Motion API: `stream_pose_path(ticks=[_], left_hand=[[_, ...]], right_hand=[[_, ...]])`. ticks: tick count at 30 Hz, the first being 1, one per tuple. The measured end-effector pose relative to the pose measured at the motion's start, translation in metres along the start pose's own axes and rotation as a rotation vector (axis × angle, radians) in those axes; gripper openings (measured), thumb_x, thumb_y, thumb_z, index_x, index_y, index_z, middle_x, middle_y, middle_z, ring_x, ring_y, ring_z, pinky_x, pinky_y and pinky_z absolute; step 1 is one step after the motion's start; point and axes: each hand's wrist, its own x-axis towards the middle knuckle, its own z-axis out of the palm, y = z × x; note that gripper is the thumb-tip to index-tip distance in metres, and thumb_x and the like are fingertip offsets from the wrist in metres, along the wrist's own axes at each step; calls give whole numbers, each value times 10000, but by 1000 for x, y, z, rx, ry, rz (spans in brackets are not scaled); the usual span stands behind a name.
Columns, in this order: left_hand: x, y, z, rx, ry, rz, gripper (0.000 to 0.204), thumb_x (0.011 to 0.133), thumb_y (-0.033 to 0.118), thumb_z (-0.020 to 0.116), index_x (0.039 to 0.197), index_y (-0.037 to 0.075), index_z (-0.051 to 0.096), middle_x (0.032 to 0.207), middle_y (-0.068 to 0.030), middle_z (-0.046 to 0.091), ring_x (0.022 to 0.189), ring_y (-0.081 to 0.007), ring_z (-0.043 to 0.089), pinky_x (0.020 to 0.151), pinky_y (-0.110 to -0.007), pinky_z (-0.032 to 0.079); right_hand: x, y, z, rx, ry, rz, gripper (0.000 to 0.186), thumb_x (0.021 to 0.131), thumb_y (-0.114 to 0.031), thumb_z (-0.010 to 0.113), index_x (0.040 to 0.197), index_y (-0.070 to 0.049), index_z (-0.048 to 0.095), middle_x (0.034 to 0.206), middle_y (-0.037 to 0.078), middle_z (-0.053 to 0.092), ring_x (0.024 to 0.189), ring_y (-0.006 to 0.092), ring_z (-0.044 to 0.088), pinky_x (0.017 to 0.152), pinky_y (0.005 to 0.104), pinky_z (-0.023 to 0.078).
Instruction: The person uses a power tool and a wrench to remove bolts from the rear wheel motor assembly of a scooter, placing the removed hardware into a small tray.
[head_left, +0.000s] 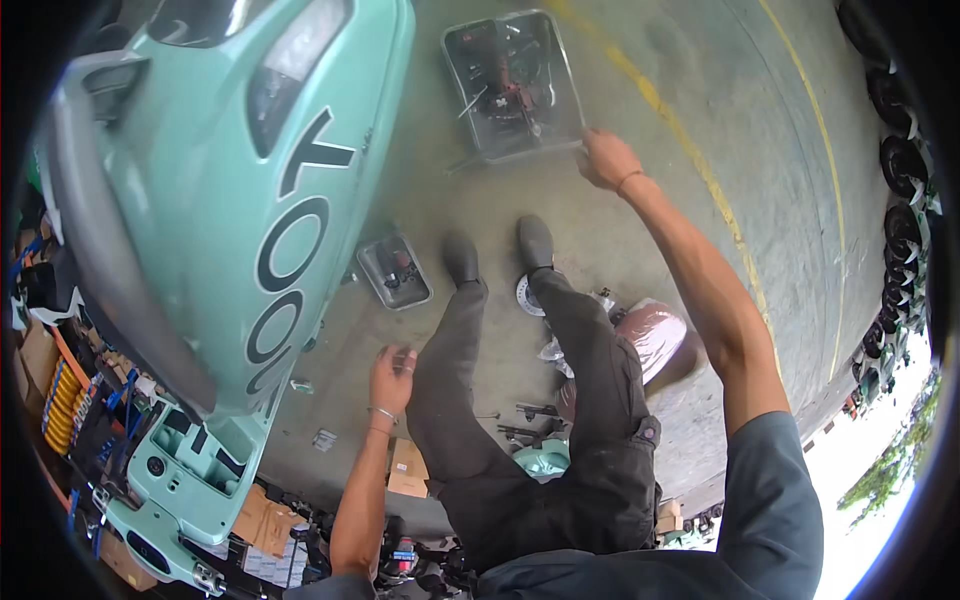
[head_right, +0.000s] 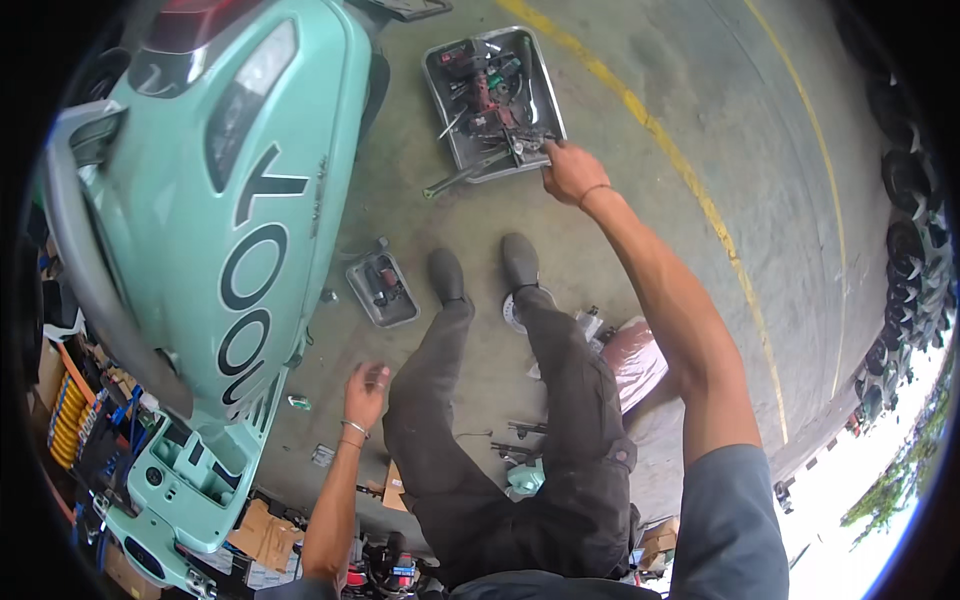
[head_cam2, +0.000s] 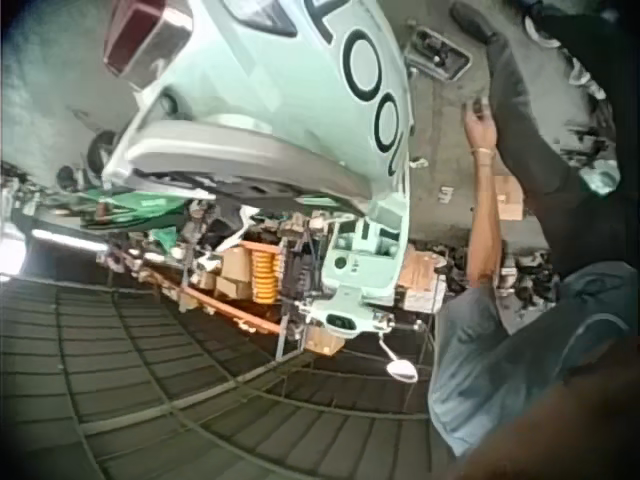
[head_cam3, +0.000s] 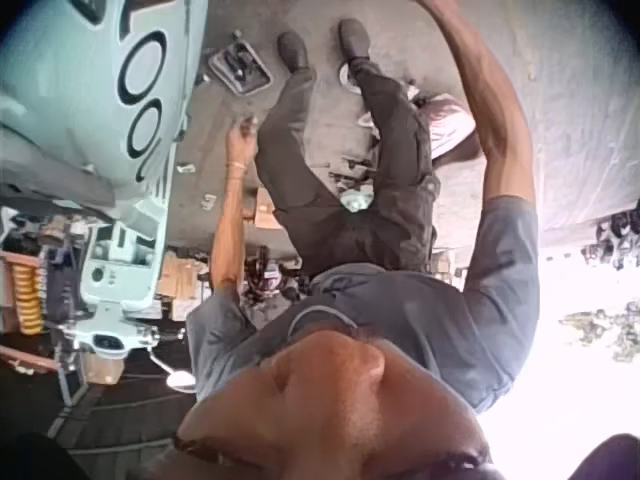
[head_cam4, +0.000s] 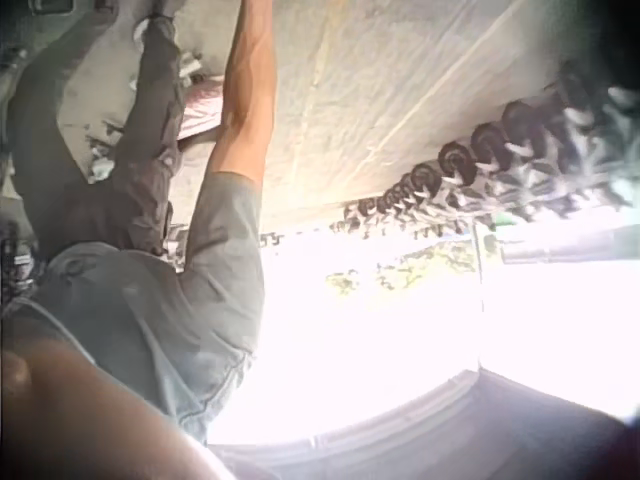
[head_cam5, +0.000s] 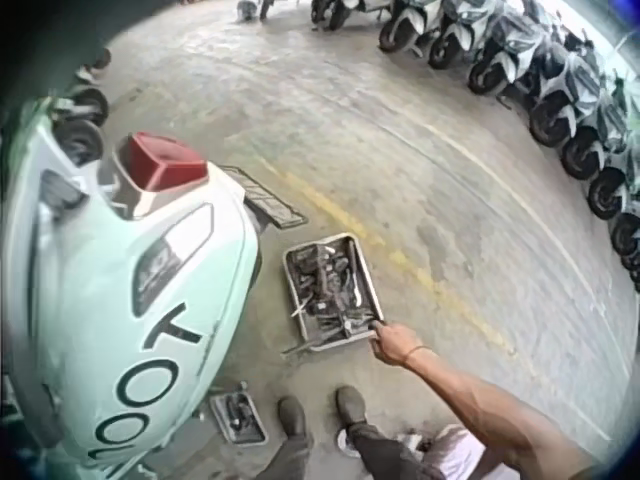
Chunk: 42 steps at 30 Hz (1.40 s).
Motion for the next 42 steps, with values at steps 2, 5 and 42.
stream_pose_path(ticks=[2, 5, 42], left_hand=[[108, 11, 63, 42, 49, 217, 235, 918, 207, 610, 1053, 16, 630, 969, -157, 643, 871, -304, 648, 788, -386, 511], [262, 33, 137, 67, 204, 413, 220, 918, 192, 589, 1066, 34, 629, 1033, -183, 630, 948, -373, 607, 856, -434, 477], [382, -9, 174, 749, 213, 909, 314, 889, 236, 603, 1148, 61, 631, 1105, -150, 589, 1094, -303, 551, 946, -423, 440]], right_hand=[[74, 37, 47, -114, 32, -12, 351, 813, -90, 537, 1164, -81, 533, 1148, 177, 575, 1093, 357, 575, 861, 464, 530], [173, 35, 99, -246, 181, -228, 522, 787, -73, 615, 1285, -130, 472, 1245, 168, 511, 1156, 333, 541, 879, 431, 531], [313, 39, 182, -905, 342, -884, 558, 679, -140, 715, 1223, -159, 592, 1302, 88, 535, 1332, 327, 374, 1077, 446, 358]])
